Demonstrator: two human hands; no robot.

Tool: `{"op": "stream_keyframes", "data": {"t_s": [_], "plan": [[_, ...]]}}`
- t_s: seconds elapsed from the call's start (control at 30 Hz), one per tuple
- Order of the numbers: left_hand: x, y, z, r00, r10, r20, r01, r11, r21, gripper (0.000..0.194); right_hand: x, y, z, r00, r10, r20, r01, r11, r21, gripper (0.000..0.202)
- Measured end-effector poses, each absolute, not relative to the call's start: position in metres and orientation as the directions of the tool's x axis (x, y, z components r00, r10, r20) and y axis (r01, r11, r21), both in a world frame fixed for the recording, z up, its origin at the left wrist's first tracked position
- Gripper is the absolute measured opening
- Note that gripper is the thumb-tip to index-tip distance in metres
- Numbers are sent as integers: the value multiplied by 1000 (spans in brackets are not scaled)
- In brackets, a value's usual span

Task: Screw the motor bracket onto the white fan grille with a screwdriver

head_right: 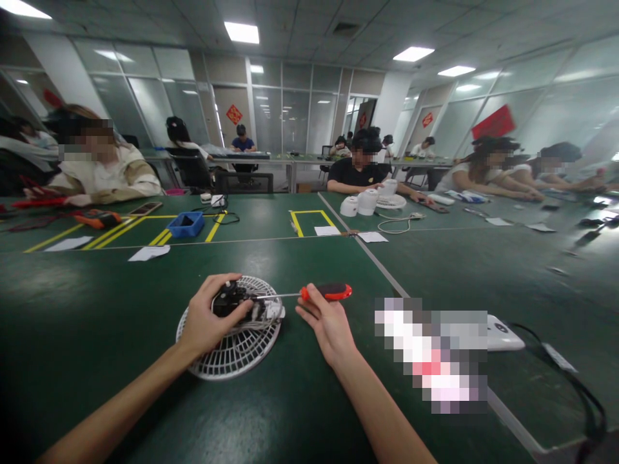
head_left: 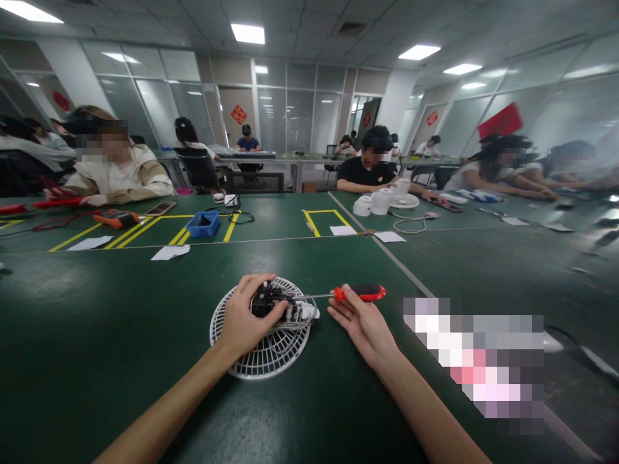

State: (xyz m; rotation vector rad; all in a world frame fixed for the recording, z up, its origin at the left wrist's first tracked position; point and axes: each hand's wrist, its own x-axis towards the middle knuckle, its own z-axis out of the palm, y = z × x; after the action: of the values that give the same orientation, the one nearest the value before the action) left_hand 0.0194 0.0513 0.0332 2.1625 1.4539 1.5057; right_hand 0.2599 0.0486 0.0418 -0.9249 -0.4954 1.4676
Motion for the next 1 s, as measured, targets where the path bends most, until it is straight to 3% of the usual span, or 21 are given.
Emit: {"op": "stream_keyframes", "data": {"t_s": [0.2,0.47,0.63,1.0], "plan": [[20,52,33,35,758,652,624,-526,578,40,262,49,41,95,970,-224,-579,-129,-805,34],[19,51,32,34,766,642,630,-515,581,41,261,48,43,96,971,-219,-705,-89,-704,49],[19,52,32,39,764,644,629,-520,578,41,259,50,38,52,958,-282,-695,-168,-699,29],[18,52,32,33,760,649,627,-521,579,41,261,50,45,137,959,-250,-658,-100,-746,34]]}}
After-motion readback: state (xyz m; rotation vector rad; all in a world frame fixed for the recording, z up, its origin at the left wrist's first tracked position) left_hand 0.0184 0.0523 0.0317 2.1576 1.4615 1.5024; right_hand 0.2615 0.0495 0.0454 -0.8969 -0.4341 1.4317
